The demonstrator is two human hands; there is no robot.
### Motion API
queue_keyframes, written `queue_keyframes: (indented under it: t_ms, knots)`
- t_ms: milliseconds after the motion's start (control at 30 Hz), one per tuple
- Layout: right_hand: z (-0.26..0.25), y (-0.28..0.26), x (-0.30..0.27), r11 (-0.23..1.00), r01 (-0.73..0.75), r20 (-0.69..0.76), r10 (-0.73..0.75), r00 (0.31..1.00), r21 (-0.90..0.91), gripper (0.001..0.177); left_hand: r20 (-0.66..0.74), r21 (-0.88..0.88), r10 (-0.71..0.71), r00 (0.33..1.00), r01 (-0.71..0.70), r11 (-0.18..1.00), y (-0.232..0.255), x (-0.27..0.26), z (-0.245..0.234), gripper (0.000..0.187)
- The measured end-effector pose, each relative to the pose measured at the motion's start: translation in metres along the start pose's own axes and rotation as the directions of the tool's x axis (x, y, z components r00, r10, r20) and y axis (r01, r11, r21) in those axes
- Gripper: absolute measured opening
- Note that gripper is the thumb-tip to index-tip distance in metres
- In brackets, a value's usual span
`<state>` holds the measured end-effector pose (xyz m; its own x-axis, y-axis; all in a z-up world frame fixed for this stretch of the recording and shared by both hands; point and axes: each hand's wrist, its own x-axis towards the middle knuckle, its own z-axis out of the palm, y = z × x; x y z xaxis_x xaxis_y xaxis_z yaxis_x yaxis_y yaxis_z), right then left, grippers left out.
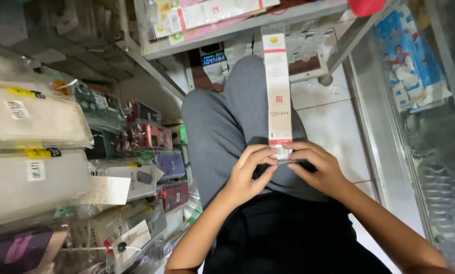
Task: Packaging small stationary items into plastic sleeves and sealing them with tape.
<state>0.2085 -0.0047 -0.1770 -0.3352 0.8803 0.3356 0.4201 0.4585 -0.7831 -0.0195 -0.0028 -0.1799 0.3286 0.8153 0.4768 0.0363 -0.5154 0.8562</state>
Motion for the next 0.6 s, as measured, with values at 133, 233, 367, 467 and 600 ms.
queue_keyframes:
  t_ms: [133,233,367,467,600]
  knots:
    - [0.0,-0.005,0.003,0.999,0.039,-0.053,-0.039,0.998,0.004,0.02,-0.026,-0.029,-0.022,0.999,0.022,0.999,-0.006,-0.002,0.008,0.042]
    - [0.001,-0.002,0.003,0.992,0.065,-0.062,-0.072,0.995,-0.104,0.011,-0.063,-0.031,-0.055,0.997,0.053,0.998,-0.011,0.0,0.011,0.044]
    - [0.002,0.0,0.002,0.999,-0.03,-0.093,0.028,0.995,-0.016,0.008,-0.101,-0.031,-0.122,0.987,0.12,0.992,-0.004,0.012,0.007,0.055]
    - [0.001,0.004,0.0,0.997,-0.07,-0.107,0.072,0.992,0.03,0.008,-0.106,0.129,-0.1,0.989,0.114,0.985,-0.002,0.02,0.001,0.064]
    - [0.001,0.008,0.002,0.998,-0.051,-0.112,0.056,0.992,0.048,0.008,-0.065,0.236,-0.079,0.995,0.092,0.967,-0.018,0.014,0.001,0.058]
